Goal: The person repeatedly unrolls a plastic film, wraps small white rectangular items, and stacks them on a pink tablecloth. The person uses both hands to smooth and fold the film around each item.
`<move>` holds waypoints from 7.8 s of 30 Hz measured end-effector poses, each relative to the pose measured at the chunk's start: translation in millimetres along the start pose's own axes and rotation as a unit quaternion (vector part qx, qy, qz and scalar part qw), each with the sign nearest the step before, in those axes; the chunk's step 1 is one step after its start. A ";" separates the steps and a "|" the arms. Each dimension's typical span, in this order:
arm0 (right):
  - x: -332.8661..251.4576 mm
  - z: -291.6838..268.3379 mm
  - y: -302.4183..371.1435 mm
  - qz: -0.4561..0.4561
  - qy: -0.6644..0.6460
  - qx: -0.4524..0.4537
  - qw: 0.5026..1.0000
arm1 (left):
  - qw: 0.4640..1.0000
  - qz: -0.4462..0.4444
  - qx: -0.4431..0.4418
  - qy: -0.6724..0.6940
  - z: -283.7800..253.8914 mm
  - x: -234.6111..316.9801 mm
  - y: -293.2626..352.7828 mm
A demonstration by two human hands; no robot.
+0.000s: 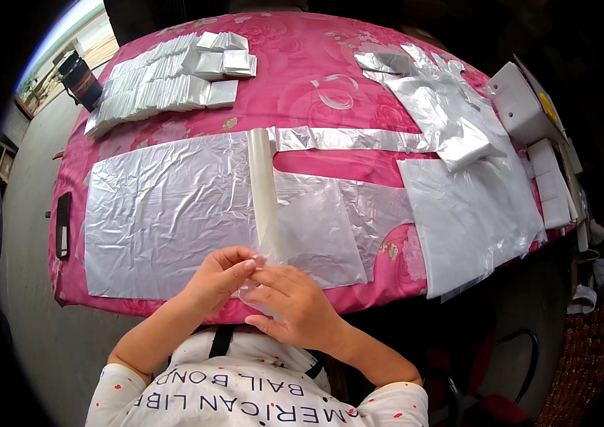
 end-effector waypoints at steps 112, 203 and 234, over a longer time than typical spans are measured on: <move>46.0 -21.6 -184.3 0.106 -0.413 0.195 0.884 | 0.560 0.273 0.104 -0.776 -22.8 10.9 -29.6; -20.1 169.8 -193.7 0.210 -0.672 -0.055 0.708 | 0.990 0.097 -0.039 0.091 -96.7 0.7 163.6; 32.3 155.0 -138.8 0.279 -0.627 0.044 0.726 | 0.991 0.061 0.104 -0.049 -75.4 9.3 119.5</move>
Point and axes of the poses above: each hand's wrist, its own y-axis away from the middle knuckle, its own z-axis out of the palm, x = y × z, the point moved 6 cm from there along -y, towards the middle knuckle, and after that the axes turned 2 degrees about -x, right-handed, at the moved point
